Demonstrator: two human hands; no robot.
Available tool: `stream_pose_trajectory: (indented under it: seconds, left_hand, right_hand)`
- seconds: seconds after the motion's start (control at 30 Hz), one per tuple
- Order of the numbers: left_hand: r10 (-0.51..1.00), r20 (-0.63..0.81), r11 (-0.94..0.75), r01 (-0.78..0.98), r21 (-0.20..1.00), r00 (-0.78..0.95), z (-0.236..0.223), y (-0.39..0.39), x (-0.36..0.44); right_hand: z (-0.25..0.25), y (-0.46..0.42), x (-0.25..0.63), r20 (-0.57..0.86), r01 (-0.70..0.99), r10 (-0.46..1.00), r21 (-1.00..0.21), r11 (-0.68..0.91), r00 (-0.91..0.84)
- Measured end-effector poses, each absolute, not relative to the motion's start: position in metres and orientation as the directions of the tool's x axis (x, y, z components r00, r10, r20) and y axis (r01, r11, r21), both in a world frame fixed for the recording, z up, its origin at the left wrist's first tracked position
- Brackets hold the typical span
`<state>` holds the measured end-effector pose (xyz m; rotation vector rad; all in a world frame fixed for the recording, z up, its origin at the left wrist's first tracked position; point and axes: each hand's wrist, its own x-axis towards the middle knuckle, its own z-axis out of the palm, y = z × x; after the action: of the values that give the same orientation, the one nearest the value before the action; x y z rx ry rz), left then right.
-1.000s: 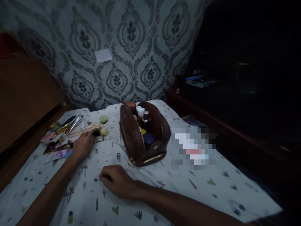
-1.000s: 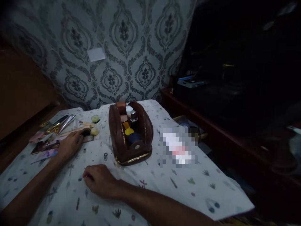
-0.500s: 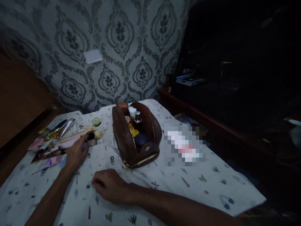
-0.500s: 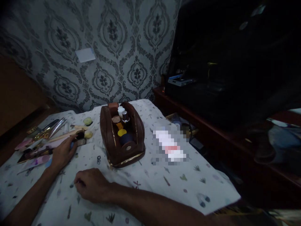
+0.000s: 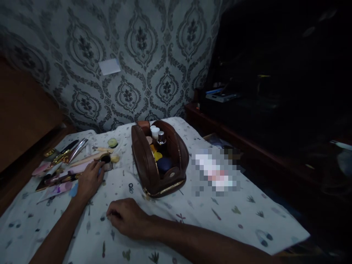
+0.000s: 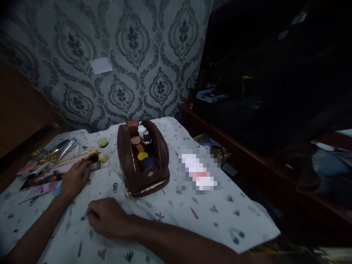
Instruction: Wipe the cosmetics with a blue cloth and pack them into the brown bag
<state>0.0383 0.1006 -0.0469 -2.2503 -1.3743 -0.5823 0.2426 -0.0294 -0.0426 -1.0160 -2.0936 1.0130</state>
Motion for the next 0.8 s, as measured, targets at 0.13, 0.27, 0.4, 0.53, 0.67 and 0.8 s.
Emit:
stream_pose_trajectory:
  seconds: [0.13,0.27,0.4,0.53,0.67,0.8]
  left_hand:
    - [0.744,0.539,-0.396,0.910,-0.121,0.395,-0.049,0.101,0.038]
    - [0.734,0.554,-0.398,0.909,-0.119,0.394,-0.048,0.100,0.039]
    - [0.739,0.547,-0.396,0.910,-0.120,0.394,-0.046,0.100,0.041]
    - [0.732,0.544,-0.413,0.902,-0.125,0.410,-0.046,0.101,0.040]
    - [0.750,0.520,-0.413,0.904,-0.113,0.408,-0.046,0.101,0.040]
    - [0.768,0.507,-0.388,0.914,-0.118,0.391,-0.044,0.100,0.041]
  right_hand:
    - [-0.040,-0.029,0.244,0.172,0.396,0.825,-0.812,0.428,-0.538]
    - [-0.043,-0.027,0.242,0.207,0.402,0.809,-0.784,0.473,-0.550]
    - [-0.042,-0.031,0.242,0.268,0.417,0.794,-0.736,0.534,-0.545]
    - [0.000,-0.048,0.270,0.496,0.358,0.626,-0.533,0.767,-0.603]
    - [0.073,-0.050,0.331,0.736,0.394,0.595,-0.467,0.792,-0.323]
    - [0.120,-0.014,0.381,0.527,0.762,0.841,-0.493,0.419,-0.122]
